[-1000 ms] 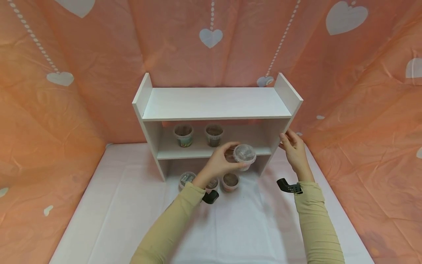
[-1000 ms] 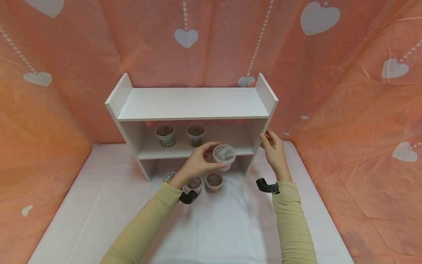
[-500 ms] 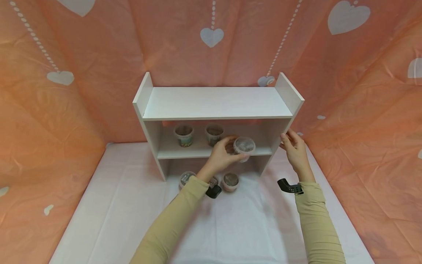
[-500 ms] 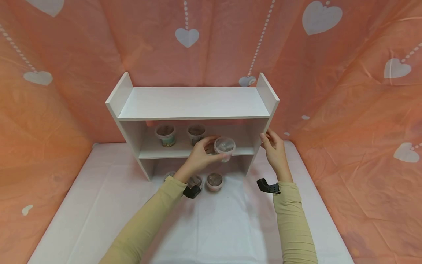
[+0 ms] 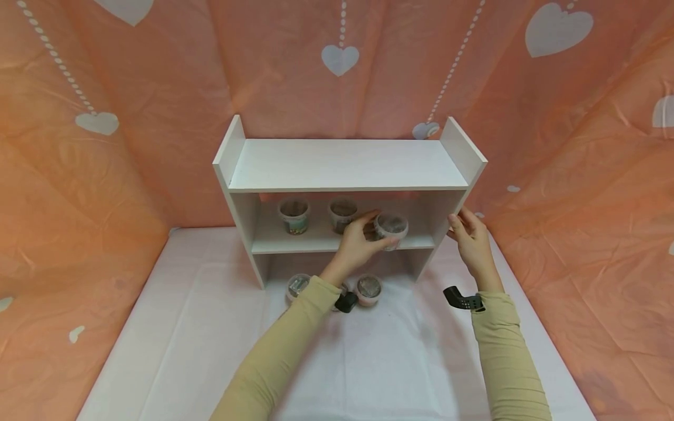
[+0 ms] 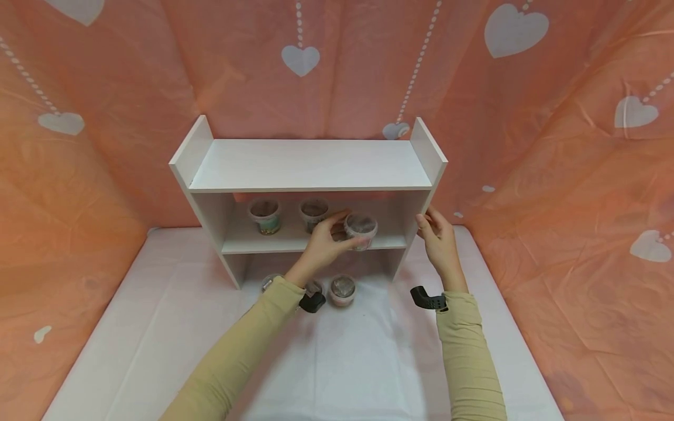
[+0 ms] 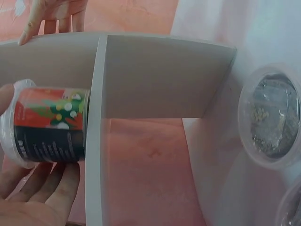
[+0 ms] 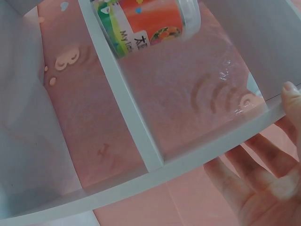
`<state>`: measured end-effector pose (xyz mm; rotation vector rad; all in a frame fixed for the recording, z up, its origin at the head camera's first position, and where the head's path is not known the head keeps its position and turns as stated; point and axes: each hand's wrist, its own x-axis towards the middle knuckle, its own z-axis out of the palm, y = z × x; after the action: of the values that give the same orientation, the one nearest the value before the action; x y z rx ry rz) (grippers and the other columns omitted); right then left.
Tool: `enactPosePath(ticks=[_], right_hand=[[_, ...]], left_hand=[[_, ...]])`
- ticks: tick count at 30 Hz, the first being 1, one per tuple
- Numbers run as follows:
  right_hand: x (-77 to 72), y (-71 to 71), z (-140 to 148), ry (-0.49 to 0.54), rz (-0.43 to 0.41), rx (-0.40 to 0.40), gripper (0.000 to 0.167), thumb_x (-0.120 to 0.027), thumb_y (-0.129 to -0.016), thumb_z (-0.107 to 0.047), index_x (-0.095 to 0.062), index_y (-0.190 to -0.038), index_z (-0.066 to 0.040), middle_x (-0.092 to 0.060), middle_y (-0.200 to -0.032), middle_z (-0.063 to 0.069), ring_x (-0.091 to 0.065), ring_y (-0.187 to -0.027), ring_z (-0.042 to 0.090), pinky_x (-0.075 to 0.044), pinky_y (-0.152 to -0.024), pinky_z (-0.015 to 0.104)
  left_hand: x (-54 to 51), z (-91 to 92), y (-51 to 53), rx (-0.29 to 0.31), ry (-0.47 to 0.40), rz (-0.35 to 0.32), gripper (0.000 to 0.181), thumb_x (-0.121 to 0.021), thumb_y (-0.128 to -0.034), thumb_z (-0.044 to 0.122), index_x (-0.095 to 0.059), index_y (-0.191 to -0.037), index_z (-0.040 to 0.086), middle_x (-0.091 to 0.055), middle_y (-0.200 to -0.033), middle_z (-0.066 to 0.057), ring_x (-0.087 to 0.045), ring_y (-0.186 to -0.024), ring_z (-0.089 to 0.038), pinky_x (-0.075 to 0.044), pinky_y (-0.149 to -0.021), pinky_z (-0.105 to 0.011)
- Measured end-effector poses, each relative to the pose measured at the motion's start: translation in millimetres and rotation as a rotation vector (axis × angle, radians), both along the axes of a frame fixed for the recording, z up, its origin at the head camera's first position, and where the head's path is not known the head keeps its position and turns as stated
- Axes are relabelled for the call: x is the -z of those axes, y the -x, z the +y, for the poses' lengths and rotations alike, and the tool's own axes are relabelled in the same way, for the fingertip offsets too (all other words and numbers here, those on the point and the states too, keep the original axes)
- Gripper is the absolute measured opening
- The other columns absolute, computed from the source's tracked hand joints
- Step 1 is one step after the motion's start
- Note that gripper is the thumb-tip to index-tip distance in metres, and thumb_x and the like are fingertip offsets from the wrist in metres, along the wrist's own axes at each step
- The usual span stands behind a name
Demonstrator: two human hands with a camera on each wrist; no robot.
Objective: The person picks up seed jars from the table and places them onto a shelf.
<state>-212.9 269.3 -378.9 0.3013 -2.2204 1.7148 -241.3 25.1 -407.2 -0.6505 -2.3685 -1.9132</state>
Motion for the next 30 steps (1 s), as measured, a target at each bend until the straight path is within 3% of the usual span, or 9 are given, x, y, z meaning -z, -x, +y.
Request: enactPosePath(ticks=[2,8,9,17,25,30], right_hand=[[0.0,-0.3,-0.1,0.003,-0.001,-0.001,0.047,-0.048,-0.101,-0.014,-0.037,-0.142,0.008,-0.044,-0.137,0.029,-0.053,-0.109,0.004,-0.050,-0.084,0.015],[-0.8,-0.9,-0.8,0.012,0.000,-0.009,0.047,-0.048,-0.101,-0.012,-0.037,-0.142,0.007,-0.043,-0.137,0.029,-0.053,-0.111,0.005,-0.049,-0.084,0.015],[1.2,0.8,0.5,0.013,0.000,-0.009,0.047,-0.048,-0.101,-0.012,-0.037,-0.142,0.007,-0.043,-0.137,0.029,-0.053,-0.111,0.006,-0.049,-0.084,0.015],[18.1,14.2,12.1,0.008,0.001,0.002,0.047,-0.049,-0.101,-0.016,-0.039,-0.145,-0.001,-0.044,-0.139,0.024,-0.052,-0.115,0.008,-0.049,-0.085,0.016],[19.9,15.9,13.8,0.015,0.005,-0.005,0.047,-0.049,-0.101,-0.015,-0.039,-0.144,0.000,-0.045,-0.139,0.022,-0.052,-0.115,0.009,-0.050,-0.085,0.016],[16.0,13.0,11.3,0.017,-0.004,-0.008,0.046,-0.048,-0.101,-0.011,-0.039,-0.144,0.003,-0.043,-0.140,0.025,-0.052,-0.115,0.009,-0.049,-0.085,0.015]], left_hand=[[-5.4,0.2,-3.8,-0.001,-0.005,-0.008,0.073,-0.078,-0.0816,0.018,-0.042,-0.143,0.004,-0.047,-0.137,-0.014,-0.054,-0.117,-0.029,-0.049,-0.093,-0.028],[-6.2,3.3,-2.1,-0.029,-0.007,-0.035,0.074,-0.077,-0.0830,0.021,-0.039,-0.145,0.008,-0.048,-0.138,-0.012,-0.052,-0.120,-0.026,-0.048,-0.094,-0.028],[-1.3,4.6,1.8,-0.038,0.002,-0.033,0.075,-0.077,-0.0826,0.024,-0.038,-0.146,0.010,-0.048,-0.138,-0.010,-0.053,-0.119,-0.024,-0.048,-0.093,-0.026],[-4.5,8.7,6.6,-0.073,0.016,-0.026,0.073,-0.075,-0.0851,0.021,-0.036,-0.146,0.007,-0.048,-0.138,-0.016,-0.052,-0.120,-0.026,-0.047,-0.096,-0.029],[-7.8,14.4,10.2,-0.101,-0.013,-0.025,0.072,-0.071,-0.0880,0.014,-0.032,-0.148,0.004,-0.040,-0.144,-0.018,-0.045,-0.128,-0.025,-0.042,-0.101,-0.027],[-6.8,14.4,9.4,-0.091,-0.003,-0.021,0.079,-0.075,-0.0847,0.015,-0.029,-0.149,0.004,-0.040,-0.145,-0.018,-0.043,-0.130,-0.024,-0.041,-0.102,-0.027]])
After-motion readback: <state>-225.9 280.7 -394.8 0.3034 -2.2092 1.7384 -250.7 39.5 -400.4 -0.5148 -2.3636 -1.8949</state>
